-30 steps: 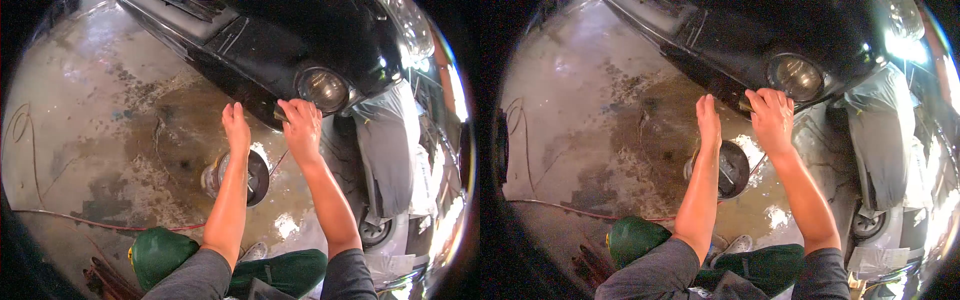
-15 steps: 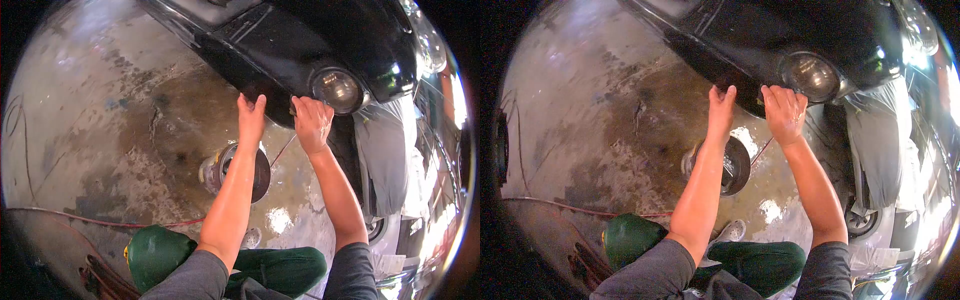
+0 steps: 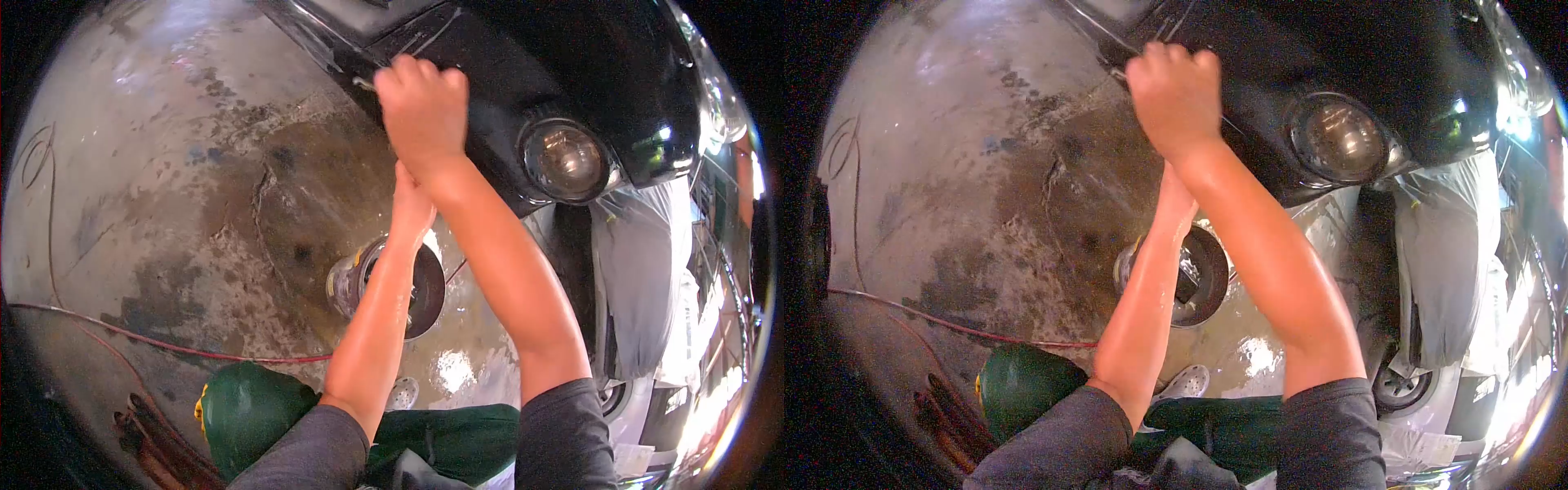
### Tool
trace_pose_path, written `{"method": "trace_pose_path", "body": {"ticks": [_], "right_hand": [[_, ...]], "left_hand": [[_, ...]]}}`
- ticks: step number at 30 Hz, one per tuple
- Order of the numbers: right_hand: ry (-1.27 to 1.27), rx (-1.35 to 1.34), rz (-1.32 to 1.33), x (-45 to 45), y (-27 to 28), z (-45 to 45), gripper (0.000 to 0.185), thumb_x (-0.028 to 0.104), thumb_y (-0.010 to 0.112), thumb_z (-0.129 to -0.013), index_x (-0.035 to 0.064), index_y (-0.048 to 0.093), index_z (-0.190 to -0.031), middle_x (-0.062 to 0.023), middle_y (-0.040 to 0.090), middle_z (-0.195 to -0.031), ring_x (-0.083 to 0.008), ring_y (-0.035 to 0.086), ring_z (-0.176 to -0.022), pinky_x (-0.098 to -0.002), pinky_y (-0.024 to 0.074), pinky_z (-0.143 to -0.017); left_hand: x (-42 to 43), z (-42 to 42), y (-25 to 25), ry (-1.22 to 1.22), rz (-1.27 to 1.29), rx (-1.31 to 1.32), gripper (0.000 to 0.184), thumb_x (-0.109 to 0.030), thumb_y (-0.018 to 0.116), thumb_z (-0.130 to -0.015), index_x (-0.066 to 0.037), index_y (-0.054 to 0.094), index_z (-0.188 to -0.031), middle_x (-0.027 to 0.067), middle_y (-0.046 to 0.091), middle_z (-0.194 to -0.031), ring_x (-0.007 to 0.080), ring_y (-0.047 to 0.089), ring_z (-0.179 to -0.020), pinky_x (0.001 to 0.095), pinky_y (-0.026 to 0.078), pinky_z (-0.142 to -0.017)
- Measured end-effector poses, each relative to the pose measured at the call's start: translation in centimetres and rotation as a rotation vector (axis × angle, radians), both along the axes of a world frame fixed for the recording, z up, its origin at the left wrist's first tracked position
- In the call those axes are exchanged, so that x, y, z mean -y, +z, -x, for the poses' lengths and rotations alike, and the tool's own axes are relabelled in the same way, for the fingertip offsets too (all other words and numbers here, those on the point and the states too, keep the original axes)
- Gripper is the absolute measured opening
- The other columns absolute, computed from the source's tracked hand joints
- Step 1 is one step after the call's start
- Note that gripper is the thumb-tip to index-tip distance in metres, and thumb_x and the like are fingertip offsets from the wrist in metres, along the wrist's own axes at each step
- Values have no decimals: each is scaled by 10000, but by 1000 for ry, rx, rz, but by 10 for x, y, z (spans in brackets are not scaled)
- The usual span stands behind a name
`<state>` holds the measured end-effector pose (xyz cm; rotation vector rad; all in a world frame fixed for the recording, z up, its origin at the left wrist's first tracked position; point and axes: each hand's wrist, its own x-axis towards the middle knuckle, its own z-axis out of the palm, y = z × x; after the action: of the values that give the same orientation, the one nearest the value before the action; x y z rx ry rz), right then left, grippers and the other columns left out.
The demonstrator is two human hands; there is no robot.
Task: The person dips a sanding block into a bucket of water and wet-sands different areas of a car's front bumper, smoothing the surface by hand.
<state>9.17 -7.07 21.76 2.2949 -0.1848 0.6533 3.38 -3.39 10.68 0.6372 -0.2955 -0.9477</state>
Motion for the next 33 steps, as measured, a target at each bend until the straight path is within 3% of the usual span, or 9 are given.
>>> {"method": "trace_pose_path", "body": {"ticks": [4,6,8,11,12,15,21,28,33], "right_hand": [[-163,-93,-62,5,10,117,328,104,676,-755,151,701,-1079,11,642,-896,-202,637,-840,-413,414,-729],[-155,-75,-70,4,15,148,325,90,682,-753,140,699,-1073,11,648,-901,-198,643,-852,-410,413,-738],[-100,-75,-74,8,13,136,321,95,682,-760,138,699,-1077,12,649,-900,-196,643,-850,-408,409,-733],[5,-53,-79,5,11,70,200,131,655,-804,136,679,-1003,6,608,-850,-190,625,-821,-387,406,-718],[67,-35,-60,3,10,43,107,153,628,-815,140,645,-920,2,578,-837,-185,611,-817,-379,406,-708],[34,-33,-32,4,4,7,72,160,615,-799,159,620,-870,8,565,-840,-184,604,-815,-377,402,-702],[-118,-70,-45,3,16,121,246,125,641,-796,138,691,-1037,23,596,-846,-171,610,-812,-372,397,-719],[58,-50,38,6,4,27,123,181,604,-813,141,642,-922,19,584,-863,-167,603,-808,-364,399,-716],[2,-34,77,-2,-3,-37,15,179,616,-791,165,622,-789,13,581,-823,-184,617,-804,-382,414,-707]], "left_hand": [[-1,-2,0,-26,-106,-25,656,-196,683,-965,55,319,-1450,177,604,-1306,208,583,-1186,316,470,-990],[3,-4,-10,-38,-59,-6,783,-303,672,-969,59,247,-1518,191,512,-1430,247,485,-1320,362,377,-1102],[3,-14,-15,-56,-69,-34,863,-345,678,-961,44,188,-1556,201,488,-1459,255,452,-1360,388,341,-1135],[6,-68,-8,178,-162,-137,1213,-637,738,-784,-35,84,-1609,168,371,-1571,299,317,-1463,461,278,-1143],[2,-92,0,248,-158,-89,1184,-541,738,-859,50,15,-1587,284,250,-1599,331,313,-1456,415,246,-1188],[-1,-151,22,142,32,-15,1321,-526,816,-768,36,-54,-1588,258,286,-1588,345,314,-1455,460,218,-1191],[4,-172,39,159,-258,155,1487,-562,881,-663,83,-117,-1557,331,262,-1578,380,321,-1460,495,230,-1196],[11,-179,18,243,-129,248,1377,-736,763,-687,71,76,-1566,271,384,-1532,376,408,-1398,531,303,-1133],[2,-181,6,102,-16,-232,905,-668,376,-983,-55,146,-1608,218,319,-1593,341,398,-1420,481,313,-1135]]}}
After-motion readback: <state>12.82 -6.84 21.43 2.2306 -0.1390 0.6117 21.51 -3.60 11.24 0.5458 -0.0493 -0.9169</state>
